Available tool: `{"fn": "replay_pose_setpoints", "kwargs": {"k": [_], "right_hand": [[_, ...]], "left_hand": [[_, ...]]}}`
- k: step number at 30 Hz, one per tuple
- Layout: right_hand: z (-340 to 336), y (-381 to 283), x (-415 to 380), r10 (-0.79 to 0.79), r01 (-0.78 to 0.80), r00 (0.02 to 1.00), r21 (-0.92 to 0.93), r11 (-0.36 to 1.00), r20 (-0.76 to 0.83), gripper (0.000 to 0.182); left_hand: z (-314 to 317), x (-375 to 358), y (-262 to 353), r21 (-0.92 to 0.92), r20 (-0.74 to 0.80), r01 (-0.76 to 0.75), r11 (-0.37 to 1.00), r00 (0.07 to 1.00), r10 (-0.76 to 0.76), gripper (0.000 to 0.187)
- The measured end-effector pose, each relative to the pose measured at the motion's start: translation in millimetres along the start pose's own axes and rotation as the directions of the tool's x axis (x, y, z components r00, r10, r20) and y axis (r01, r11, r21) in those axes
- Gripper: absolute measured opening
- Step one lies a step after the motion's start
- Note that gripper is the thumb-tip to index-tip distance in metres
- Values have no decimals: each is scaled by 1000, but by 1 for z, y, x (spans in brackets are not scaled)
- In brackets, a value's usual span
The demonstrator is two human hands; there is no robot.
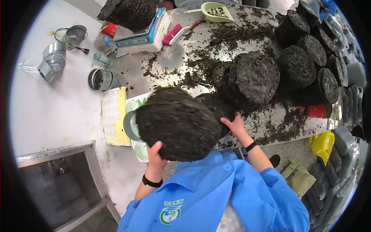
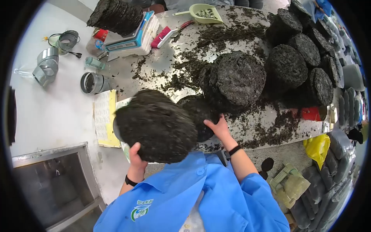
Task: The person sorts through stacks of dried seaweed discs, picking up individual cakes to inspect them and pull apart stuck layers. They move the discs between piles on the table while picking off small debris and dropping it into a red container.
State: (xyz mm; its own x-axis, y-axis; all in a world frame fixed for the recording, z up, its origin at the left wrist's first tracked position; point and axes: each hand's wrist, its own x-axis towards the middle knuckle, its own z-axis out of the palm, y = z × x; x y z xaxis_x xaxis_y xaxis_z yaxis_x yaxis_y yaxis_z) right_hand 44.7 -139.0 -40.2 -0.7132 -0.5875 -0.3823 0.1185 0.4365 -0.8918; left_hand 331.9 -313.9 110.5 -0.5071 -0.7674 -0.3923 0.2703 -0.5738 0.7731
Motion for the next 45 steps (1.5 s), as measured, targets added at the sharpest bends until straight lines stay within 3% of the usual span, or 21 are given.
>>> {"fn": "replay_pose_setpoints", "kwargs": {"k": [1, 2, 4, 5, 8, 11, 13, 18, 20, 24, 29, 30, 32, 33, 34, 36, 38, 39, 40, 42, 45], "right_hand": [[3, 6, 2, -98, 77, 991, -201, 977, -94, 63], [-3, 5, -2, -99, 78, 991, -204, 976, -95, 63], [-32, -1, -36, -482, 354, 865, -514, 782, -138, 45], [-46, -16, -55, -421, 350, 883, -310, 884, -205, 29], [-69, -53, -86, -484, 410, 815, -272, 870, -319, 18], [-44, -111, -70, -735, 716, 677, -263, 647, 32, 22], [-18, -120, -46, -761, 756, 633, -329, 566, 143, 26], [-3, -122, -20, -690, 710, 692, -369, 600, 212, 26], [-2, -127, -18, -540, 607, 794, -345, 715, 279, 25], [4, -114, -7, -524, 618, 784, -488, 616, 333, 21], [-17, -115, -5, -318, 376, 910, -209, 903, 265, 12], [-22, -115, -9, -315, 374, 911, -210, 903, 268, 12], [-37, -112, -15, -356, 349, 931, 91, 933, 76, 8], [-47, -106, -17, -254, 218, 965, 329, 919, 70, 7], [-60, -103, -23, -257, 220, 964, 329, 918, 74, 7], [-117, -104, -48, -237, 80, 954, 606, 791, 184, 6], [-192, -86, -68, -159, 97, 985, 575, 812, 59, 5], [-241, -69, -71, -115, 180, 979, 460, 869, -167, 4], [-288, -52, -71, -98, 233, 923, 337, 912, -373, 5], [-398, -19, -62, -235, 313, 675, -16, 949, -700, 7], [-536, 18, -32, -396, 189, 267, -356, 915, -878, 14]], "left_hand": [[11, 2, -8, 55, 34, 59, 997, 998, -60, 64], [20, 6, -15, 110, 67, 117, 987, 990, -125, 64], [25, 20, -46, 275, 67, 239, 931, 962, -266, 64], [37, 25, -44, 289, 28, 352, 890, 926, -376, 62], [29, 49, -65, 299, 58, 462, 835, 864, -499, 62], [43, 63, -73, 378, 123, 408, 831, 868, -482, 61], [53, 71, -75, 449, 222, 311, 838, 870, -441, 58], [53, 87, -75, 496, 254, 295, 816, 850, -462, 63], [50, 90, -76, 522, 269, 300, 799, 830, -488, 69], [47, 95, -91, 564, 285, 269, 781, 824, -489, 69], [56, 92, -94, 501, 302, 319, 804, 807, -508, 68], [58, 91, -93, 499, 300, 322, 804, 807, -509, 68], [62, 90, -94, 463, 298, 312, 830, 827, -477, 67], [61, 88, -95, 483, 243, 330, 811, 839, -487, 66], [58, 86, -94, 493, 209, 323, 808, 857, -470, 64], [50, 81, -98, 465, 175, 388, 796, 841, -512, 59], [54, 67, -93, 426, 149, 421, 801, 840, -521, 60], [59, 56, -90, 390, 180, 383, 837, 860, -477, 65], [61, 45, -89, 377, 185, 351, 857, 878, -441, 71], [75, 21, -99, 371, 194, 285, 884, 907, -374, 83], [110, 1, -132, 390, 208, 313, 866, 886, -414, 80]]}}
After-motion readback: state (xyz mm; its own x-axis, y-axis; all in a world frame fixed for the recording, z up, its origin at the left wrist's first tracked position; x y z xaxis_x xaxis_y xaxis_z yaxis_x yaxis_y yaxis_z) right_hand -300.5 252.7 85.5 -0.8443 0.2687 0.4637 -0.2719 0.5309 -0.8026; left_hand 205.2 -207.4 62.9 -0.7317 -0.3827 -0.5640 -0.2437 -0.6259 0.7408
